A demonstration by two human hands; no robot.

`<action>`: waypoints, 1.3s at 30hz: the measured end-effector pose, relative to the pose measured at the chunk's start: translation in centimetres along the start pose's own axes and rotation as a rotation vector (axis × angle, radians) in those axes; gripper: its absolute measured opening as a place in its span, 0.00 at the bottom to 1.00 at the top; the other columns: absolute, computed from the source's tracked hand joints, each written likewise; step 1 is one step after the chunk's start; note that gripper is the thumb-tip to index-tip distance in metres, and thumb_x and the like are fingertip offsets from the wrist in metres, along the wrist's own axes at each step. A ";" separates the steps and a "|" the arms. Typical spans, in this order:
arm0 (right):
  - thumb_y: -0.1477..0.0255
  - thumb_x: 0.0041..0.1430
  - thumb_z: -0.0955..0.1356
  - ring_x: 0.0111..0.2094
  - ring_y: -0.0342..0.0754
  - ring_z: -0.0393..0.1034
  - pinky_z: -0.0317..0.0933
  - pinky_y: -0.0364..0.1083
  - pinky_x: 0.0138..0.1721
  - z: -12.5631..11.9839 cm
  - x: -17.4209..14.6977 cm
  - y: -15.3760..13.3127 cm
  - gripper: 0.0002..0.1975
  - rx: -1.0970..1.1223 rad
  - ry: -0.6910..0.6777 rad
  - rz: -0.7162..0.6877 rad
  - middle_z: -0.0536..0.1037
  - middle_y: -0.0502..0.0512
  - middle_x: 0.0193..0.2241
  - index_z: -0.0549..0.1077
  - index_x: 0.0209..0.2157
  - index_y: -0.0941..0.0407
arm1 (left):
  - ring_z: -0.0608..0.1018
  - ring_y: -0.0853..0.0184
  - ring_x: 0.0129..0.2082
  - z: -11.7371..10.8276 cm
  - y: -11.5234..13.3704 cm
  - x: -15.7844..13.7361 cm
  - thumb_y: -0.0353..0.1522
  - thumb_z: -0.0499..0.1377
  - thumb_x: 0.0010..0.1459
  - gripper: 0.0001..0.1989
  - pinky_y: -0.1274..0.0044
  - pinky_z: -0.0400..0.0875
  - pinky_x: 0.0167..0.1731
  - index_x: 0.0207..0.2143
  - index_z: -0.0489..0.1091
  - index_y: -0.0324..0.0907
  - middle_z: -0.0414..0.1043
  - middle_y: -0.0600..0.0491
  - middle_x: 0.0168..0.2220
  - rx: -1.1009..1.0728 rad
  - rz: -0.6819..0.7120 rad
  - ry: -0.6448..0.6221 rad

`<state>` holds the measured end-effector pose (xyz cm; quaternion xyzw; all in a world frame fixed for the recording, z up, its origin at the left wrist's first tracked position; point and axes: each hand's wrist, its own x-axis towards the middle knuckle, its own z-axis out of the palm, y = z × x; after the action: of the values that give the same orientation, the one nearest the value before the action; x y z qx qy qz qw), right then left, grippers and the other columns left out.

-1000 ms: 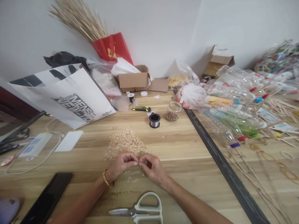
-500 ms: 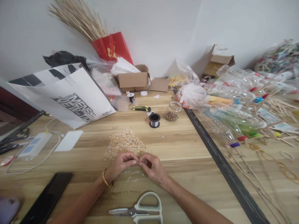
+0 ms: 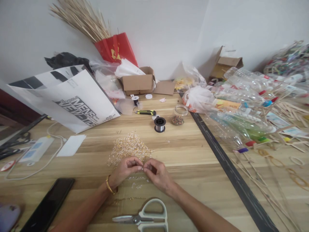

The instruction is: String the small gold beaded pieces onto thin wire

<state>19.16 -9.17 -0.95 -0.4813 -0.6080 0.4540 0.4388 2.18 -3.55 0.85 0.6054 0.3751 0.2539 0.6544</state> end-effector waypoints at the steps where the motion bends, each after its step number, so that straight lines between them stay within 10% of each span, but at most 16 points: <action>1: 0.69 0.57 0.65 0.22 0.40 0.56 0.51 0.40 0.23 0.0 0.0 0.0 0.07 0.005 0.001 -0.002 0.64 0.47 0.20 0.68 0.27 0.58 | 0.71 0.72 0.26 0.0 0.0 0.0 0.31 0.63 0.47 0.07 0.81 0.64 0.29 0.28 0.71 0.35 0.71 0.54 0.25 0.002 0.006 0.014; 25: 0.72 0.55 0.66 0.20 0.39 0.55 0.48 0.39 0.20 -0.1 -0.2 0.4 0.03 0.007 -0.011 -0.062 0.63 0.47 0.21 0.67 0.30 0.57 | 0.74 0.71 0.27 1.0 0.2 -0.4 0.27 0.60 0.48 0.03 0.80 0.68 0.31 0.28 0.70 0.37 0.73 0.53 0.26 0.174 0.145 0.103; 32: 0.67 0.59 0.64 0.27 0.44 0.60 0.55 0.43 0.28 -0.5 0.0 0.0 0.17 -0.011 0.018 -0.166 0.65 0.51 0.23 0.60 0.18 0.57 | 0.73 0.71 0.26 0.5 0.2 -0.4 0.28 0.62 0.48 0.05 0.80 0.67 0.29 0.29 0.70 0.36 0.72 0.54 0.25 0.137 0.145 0.125; 39: 0.66 0.55 0.68 0.24 0.42 0.59 0.54 0.41 0.24 -0.1 -0.1 -0.1 0.08 0.089 0.034 -0.034 0.67 0.51 0.26 0.68 0.29 0.57 | 0.73 0.71 0.27 0.7 0.7 -0.5 0.28 0.62 0.48 0.04 0.80 0.67 0.30 0.27 0.70 0.36 0.72 0.53 0.26 0.127 0.152 0.104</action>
<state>19.28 -9.29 -0.84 -0.4586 -0.5878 0.4647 0.4777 2.54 -4.26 1.62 0.6585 0.3768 0.3096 0.5731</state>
